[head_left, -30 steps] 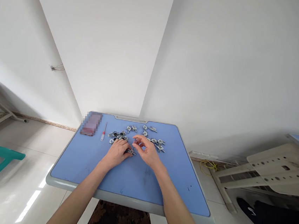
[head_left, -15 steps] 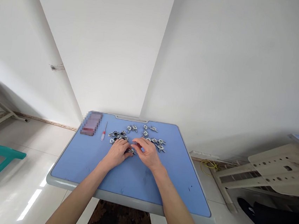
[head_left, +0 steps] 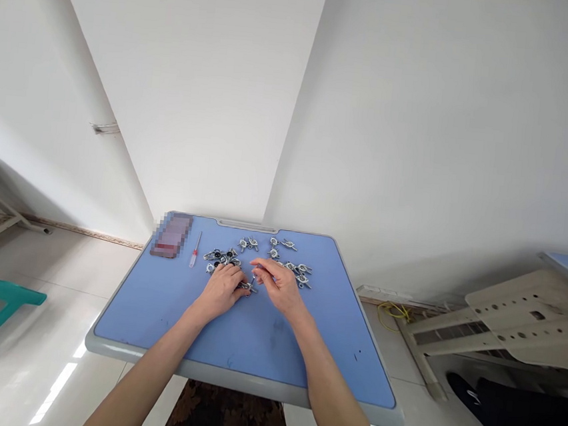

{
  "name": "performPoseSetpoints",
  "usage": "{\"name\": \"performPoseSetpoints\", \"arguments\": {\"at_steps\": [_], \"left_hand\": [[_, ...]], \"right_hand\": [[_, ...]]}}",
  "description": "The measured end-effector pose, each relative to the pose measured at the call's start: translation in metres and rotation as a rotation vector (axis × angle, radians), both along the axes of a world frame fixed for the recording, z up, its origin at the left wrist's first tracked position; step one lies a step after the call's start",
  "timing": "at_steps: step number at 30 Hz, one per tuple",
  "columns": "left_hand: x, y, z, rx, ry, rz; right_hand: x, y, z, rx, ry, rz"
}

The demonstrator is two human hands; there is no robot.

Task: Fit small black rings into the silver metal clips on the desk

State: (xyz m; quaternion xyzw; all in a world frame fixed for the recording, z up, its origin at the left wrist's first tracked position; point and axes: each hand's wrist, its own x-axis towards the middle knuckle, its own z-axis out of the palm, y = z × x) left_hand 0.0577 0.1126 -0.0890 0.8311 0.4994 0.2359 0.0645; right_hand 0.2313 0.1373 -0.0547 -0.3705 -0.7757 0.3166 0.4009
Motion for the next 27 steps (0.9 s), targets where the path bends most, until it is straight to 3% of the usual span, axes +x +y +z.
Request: {"name": "performPoseSetpoints", "arguments": {"at_steps": [6,14,18,27], "left_hand": [[0.000,0.000,0.001,-0.024,-0.010,0.010],[0.001,0.000,0.001,-0.022,-0.002,0.027],[0.001,0.000,0.002,-0.016,0.011,0.021],[0.001,0.001,0.001,-0.021,0.011,0.013]], "right_hand": [[-0.002,-0.002,-0.001,0.078,-0.029,0.067],[-0.008,0.000,-0.011,0.219,-0.049,-0.085],[-0.010,0.001,-0.008,0.153,0.050,-0.115],[-0.006,0.002,-0.008,-0.093,0.212,0.007]]}}
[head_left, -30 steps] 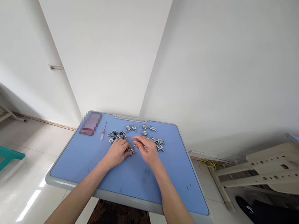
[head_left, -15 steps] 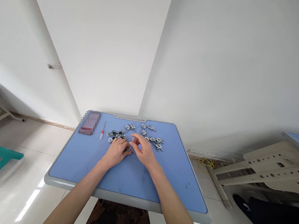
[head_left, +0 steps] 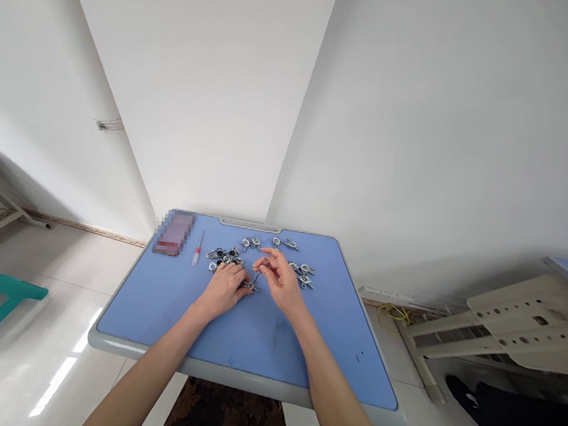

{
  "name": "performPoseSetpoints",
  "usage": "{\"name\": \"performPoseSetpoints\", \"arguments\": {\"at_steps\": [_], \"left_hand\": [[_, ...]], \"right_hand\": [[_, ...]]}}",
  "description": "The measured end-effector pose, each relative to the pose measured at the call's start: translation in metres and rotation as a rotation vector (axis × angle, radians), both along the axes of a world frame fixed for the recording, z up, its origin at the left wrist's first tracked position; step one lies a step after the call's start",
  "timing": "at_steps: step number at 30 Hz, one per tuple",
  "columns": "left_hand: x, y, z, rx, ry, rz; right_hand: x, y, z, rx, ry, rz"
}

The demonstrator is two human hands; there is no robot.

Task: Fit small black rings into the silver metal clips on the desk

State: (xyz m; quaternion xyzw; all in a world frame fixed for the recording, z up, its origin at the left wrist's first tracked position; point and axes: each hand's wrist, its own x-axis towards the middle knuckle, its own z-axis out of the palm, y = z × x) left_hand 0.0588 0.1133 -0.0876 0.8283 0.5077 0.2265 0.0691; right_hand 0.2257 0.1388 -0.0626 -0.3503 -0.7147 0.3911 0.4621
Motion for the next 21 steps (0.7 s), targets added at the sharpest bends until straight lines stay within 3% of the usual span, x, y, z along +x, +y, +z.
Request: {"name": "performPoseSetpoints", "arguments": {"at_steps": [8,21], "left_hand": [[0.0006,0.0003,-0.0005,0.009,0.001,0.012],[0.0002,0.0011,-0.0011,-0.002,0.010,0.007]], "right_hand": [[-0.0038,-0.0031,0.0008,0.214,-0.175,-0.075],[-0.0051,-0.0020,0.0016,0.111,-0.108,-0.167]]}}
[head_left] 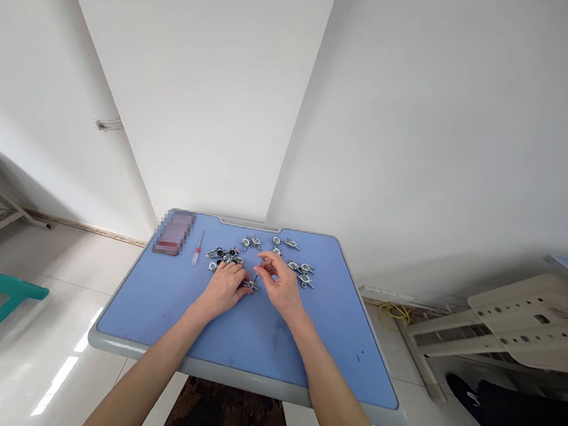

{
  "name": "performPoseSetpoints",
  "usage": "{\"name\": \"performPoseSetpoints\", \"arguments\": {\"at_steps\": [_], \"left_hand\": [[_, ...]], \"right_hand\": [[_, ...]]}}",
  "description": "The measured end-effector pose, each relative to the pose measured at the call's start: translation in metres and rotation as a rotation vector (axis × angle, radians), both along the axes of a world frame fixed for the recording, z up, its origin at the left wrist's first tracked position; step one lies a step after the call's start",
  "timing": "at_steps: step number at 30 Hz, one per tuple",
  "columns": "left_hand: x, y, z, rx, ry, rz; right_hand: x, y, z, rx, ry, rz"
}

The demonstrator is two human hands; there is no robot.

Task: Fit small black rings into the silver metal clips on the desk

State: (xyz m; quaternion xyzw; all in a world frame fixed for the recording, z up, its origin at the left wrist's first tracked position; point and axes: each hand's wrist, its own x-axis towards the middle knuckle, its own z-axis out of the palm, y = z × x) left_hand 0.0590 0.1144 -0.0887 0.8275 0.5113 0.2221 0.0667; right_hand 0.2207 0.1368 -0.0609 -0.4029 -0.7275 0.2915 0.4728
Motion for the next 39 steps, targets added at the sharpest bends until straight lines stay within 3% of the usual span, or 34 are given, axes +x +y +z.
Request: {"name": "performPoseSetpoints", "arguments": {"at_steps": [8,16,22,27,34,39], "left_hand": [[-0.0014,-0.0012,0.0006,-0.004,-0.007,-0.009],[0.0000,-0.0017,0.0021,-0.002,-0.020,0.002],[-0.0001,-0.0023,0.0041,-0.001,-0.004,-0.001],[-0.0004,-0.0019,0.0029,0.005,0.004,-0.001],[-0.0011,-0.0021,0.0034,-0.001,-0.022,0.002],[-0.0014,-0.0022,0.0037,-0.002,-0.014,0.003]], "right_hand": [[0.0081,-0.0004,0.0057,-0.048,-0.070,0.175],[0.0045,0.0003,0.0038,0.040,-0.037,0.108],[0.0082,0.0015,0.0019,0.019,-0.014,0.187],[0.0050,0.0000,0.0019,0.101,-0.090,0.094],[0.0052,-0.0012,0.0040,-0.069,0.032,0.140],[0.0070,-0.0034,0.0050,0.003,-0.103,0.093]]}}
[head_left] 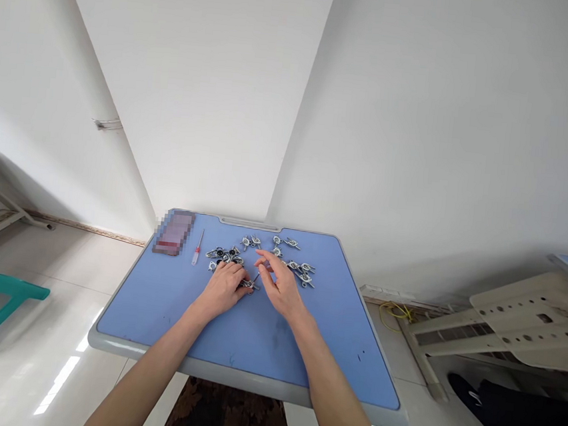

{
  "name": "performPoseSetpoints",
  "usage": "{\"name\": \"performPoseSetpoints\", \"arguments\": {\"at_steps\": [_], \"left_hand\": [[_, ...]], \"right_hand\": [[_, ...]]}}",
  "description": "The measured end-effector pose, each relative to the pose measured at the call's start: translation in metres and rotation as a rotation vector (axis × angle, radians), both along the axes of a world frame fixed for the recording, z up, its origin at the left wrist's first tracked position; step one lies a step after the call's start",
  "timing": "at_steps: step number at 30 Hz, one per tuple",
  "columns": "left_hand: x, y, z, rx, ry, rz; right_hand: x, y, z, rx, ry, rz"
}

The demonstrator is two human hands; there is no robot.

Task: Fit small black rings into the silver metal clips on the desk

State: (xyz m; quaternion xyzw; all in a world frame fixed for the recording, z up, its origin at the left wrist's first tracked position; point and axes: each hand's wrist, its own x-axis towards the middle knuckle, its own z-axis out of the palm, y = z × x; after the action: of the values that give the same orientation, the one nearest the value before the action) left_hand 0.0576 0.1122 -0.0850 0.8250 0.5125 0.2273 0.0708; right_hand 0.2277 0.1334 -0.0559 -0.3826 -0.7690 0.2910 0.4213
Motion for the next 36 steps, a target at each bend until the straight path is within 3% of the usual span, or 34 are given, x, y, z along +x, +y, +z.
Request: {"name": "performPoseSetpoints", "arguments": {"at_steps": [3,8,11,21,29,33,36], "left_hand": [[0.0001,0.0000,-0.0002,0.000,0.002,0.001],[-0.0001,-0.0006,0.0010,-0.003,-0.009,0.000],[-0.0003,-0.0007,0.0018,-0.014,-0.007,-0.001],[-0.0003,0.0002,-0.0012,0.005,0.008,0.002],[-0.0003,-0.0007,0.0018,-0.002,0.006,-0.006],[0.0000,-0.0023,0.0046,-0.006,0.003,-0.004],[-0.0003,-0.0040,0.0077,-0.010,-0.002,-0.008]], "right_hand": [[-0.0002,0.0016,-0.0002,0.030,-0.035,-0.009],[-0.0009,0.0055,-0.0027,-0.078,0.114,-0.060],[-0.0010,0.0046,-0.0039,-0.116,0.153,-0.007],[-0.0023,0.0013,-0.0007,0.027,0.004,-0.032],[-0.0020,0.0028,-0.0017,-0.124,0.141,0.032],[-0.0036,0.0005,-0.0025,-0.142,0.312,0.032],[-0.0061,-0.0022,-0.0023,-0.158,0.319,0.020]]}}
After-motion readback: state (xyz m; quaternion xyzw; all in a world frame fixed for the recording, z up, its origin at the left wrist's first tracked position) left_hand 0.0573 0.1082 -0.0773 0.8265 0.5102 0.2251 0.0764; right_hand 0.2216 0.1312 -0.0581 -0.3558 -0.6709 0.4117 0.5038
